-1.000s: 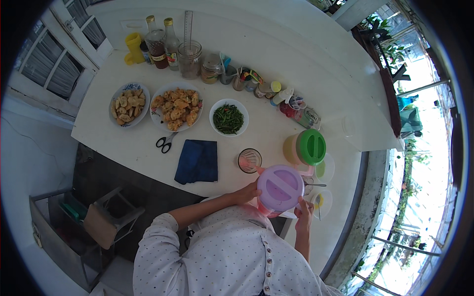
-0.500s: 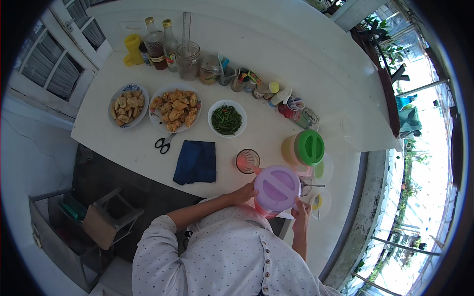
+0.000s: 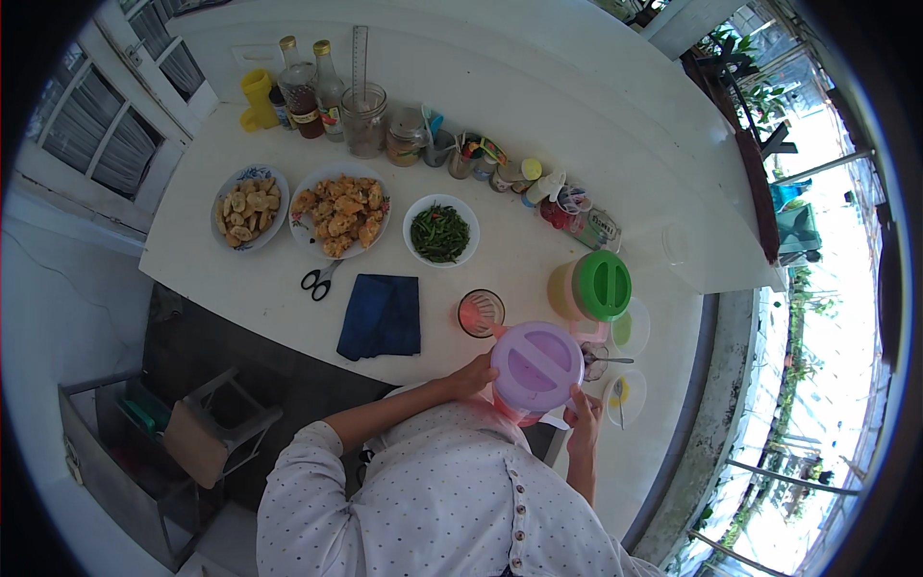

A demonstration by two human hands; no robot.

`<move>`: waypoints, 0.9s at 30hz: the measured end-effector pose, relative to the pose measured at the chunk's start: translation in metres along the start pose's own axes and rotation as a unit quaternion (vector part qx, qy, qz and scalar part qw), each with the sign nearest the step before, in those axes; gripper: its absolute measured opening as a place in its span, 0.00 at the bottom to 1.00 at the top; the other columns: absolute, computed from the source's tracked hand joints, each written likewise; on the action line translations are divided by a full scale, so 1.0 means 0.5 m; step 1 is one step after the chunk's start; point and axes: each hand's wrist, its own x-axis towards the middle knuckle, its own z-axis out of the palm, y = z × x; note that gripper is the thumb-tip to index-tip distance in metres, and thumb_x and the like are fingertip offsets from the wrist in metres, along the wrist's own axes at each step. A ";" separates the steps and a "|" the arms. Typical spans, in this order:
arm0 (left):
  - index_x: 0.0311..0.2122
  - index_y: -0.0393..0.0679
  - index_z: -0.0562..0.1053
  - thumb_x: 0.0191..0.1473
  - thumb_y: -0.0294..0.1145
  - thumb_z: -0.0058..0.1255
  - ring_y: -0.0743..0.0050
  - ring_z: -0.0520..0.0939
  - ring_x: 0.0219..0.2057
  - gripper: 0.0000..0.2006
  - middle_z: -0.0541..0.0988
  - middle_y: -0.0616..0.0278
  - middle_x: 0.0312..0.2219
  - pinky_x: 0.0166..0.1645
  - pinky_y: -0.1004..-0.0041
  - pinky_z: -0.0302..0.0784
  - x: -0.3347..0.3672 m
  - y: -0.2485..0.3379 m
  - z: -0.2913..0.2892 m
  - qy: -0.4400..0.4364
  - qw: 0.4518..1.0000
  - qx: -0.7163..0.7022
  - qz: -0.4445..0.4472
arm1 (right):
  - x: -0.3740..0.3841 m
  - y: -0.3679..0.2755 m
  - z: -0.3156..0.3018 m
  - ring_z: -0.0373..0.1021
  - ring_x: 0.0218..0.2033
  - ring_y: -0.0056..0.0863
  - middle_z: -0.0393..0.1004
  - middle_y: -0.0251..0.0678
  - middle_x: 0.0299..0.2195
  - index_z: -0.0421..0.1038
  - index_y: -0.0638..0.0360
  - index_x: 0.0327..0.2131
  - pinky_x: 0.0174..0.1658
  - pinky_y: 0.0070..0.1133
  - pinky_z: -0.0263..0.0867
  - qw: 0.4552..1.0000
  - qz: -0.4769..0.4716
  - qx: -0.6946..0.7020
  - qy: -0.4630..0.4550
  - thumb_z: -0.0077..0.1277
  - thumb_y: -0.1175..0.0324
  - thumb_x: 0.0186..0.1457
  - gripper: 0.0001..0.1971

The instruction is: Preparing multiple colored beverages by pouring liquids from pitchers and stirring.

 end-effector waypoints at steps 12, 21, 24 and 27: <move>0.55 0.34 0.49 0.45 0.70 0.25 0.59 0.60 0.53 0.46 0.61 0.47 0.50 0.56 0.66 0.52 0.001 -0.012 0.001 0.009 1.000 0.019 0.023 | -0.007 -0.003 0.001 0.44 0.09 0.11 0.51 0.22 0.06 0.58 0.52 0.08 0.15 0.15 0.35 0.999 -0.009 -0.033 -0.007 0.49 0.52 0.46 0.22; 0.52 0.33 0.53 0.45 0.70 0.24 0.60 0.63 0.50 0.45 0.65 0.48 0.47 0.54 0.67 0.55 -0.001 -0.018 0.002 0.035 0.998 0.024 0.044 | -0.005 -0.007 0.003 0.46 0.09 0.11 0.53 0.23 0.06 0.58 0.52 0.08 0.14 0.15 0.36 0.999 -0.005 -0.048 -0.009 0.49 0.52 0.46 0.23; 0.53 0.34 0.52 0.40 0.73 0.32 0.67 0.59 0.53 0.49 0.60 0.54 0.50 0.56 0.68 0.53 -0.004 -0.018 0.000 0.025 0.999 -0.024 0.004 | -0.004 -0.004 0.000 0.47 0.09 0.11 0.53 0.23 0.06 0.58 0.53 0.08 0.14 0.15 0.37 0.999 -0.001 -0.053 -0.010 0.49 0.51 0.46 0.23; 0.51 0.33 0.56 0.45 0.70 0.23 0.61 0.65 0.49 0.45 0.67 0.49 0.45 0.53 0.68 0.56 -0.002 -0.011 0.007 0.055 0.997 0.030 0.049 | -0.006 -0.006 0.002 0.48 0.09 0.11 0.54 0.23 0.06 0.58 0.53 0.07 0.14 0.15 0.38 0.999 -0.003 -0.052 -0.012 0.49 0.50 0.46 0.24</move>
